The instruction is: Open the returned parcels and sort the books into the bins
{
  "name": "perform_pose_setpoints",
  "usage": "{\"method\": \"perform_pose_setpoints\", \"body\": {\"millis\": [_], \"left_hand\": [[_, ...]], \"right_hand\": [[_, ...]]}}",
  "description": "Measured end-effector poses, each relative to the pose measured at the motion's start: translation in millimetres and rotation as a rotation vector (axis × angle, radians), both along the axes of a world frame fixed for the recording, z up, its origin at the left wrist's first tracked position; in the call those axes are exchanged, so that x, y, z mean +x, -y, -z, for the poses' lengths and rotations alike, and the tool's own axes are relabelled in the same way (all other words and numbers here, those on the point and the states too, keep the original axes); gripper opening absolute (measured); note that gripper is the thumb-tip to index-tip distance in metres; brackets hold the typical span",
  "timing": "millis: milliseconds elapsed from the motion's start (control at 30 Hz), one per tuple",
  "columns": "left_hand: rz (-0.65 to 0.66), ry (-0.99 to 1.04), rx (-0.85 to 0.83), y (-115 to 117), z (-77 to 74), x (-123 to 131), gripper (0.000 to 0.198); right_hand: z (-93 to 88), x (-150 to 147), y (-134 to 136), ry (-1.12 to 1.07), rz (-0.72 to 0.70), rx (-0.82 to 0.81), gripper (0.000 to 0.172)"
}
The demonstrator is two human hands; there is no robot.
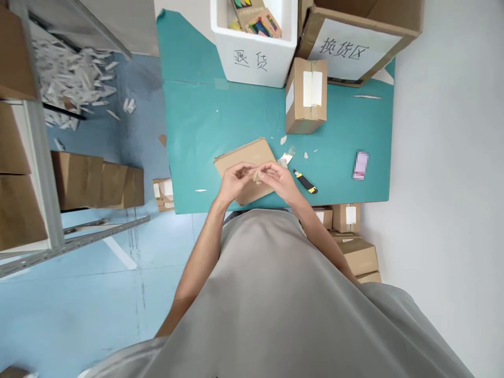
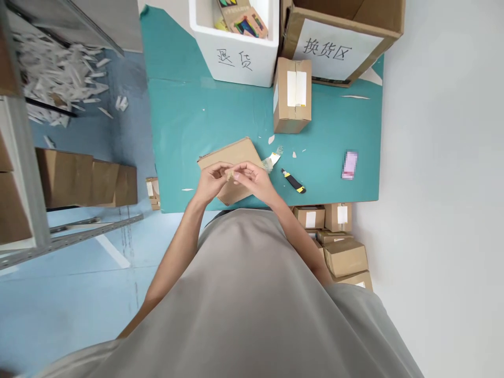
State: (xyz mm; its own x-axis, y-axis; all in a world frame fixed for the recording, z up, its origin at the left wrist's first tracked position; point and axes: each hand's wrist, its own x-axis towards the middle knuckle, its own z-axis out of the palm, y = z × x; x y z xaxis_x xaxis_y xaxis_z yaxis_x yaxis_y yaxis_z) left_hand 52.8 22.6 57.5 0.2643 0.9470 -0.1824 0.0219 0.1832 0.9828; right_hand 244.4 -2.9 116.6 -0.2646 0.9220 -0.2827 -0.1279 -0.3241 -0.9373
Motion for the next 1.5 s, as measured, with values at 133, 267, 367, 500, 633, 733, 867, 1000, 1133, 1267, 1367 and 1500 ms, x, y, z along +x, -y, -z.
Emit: {"method": "perform_pose_setpoints", "body": {"millis": [133, 267, 367, 500, 633, 733, 867, 1000, 1133, 1267, 1367, 1500], "left_hand": [[-0.198, 0.082, -0.089, 6, 3.5, -30, 0.061], [-0.269, 0.183, -0.123, 8, -3.3, -63, 0.064], [-0.321, 0.178, -0.095, 9, -12.0, -84, 0.061], [-0.330, 0.100, -0.061, 6, -11.5, -111, 0.073], [-0.328, -0.036, -0.026, 6, -10.5, -125, 0.100], [-0.213, 0.019, -0.011, 10, -22.8, -120, 0.110], [-0.166, 0.137, 0.043, 14, -33.2, -117, 0.092], [-0.413, 0.080, 0.066, -1, -23.5, -156, 0.060], [-0.722, -0.073, 0.298, -56, -29.8, -239, 0.081], [-0.626, -0.472, 0.484, -133, -52.5, -312, 0.104], [-0.525, -0.578, 0.355, -162, -53.3, -313, 0.090], [-0.282, -0.543, -0.078, -123, -18.9, -239, 0.068]], "right_hand": [[15.5, 12, -6, 0.309, 0.024, 0.124, 0.051], [41.3, 21, -11, 0.728, -0.099, 0.202, 0.065], [51.2, 21, -19, 0.887, -0.117, 0.182, 0.033], [36.9, 19, -40, 0.784, 0.185, 0.247, 0.029], [5.1, -12, -55, 0.406, 0.345, 0.212, 0.045], [-11.2, -63, -53, 0.258, 0.232, 0.177, 0.048], [-20.0, -124, -41, 0.258, -0.072, 0.168, 0.054], [-27.8, -137, -33, 0.249, -0.211, 0.165, 0.064], [-28.3, -122, -27, 0.296, -0.182, 0.146, 0.061], [-1.4, -83, -26, 0.415, -0.008, 0.167, 0.063], [34.5, -32, -25, 0.569, 0.162, 0.172, 0.069], [81.5, 40, -13, 0.801, 0.339, 0.013, 0.084]]}}
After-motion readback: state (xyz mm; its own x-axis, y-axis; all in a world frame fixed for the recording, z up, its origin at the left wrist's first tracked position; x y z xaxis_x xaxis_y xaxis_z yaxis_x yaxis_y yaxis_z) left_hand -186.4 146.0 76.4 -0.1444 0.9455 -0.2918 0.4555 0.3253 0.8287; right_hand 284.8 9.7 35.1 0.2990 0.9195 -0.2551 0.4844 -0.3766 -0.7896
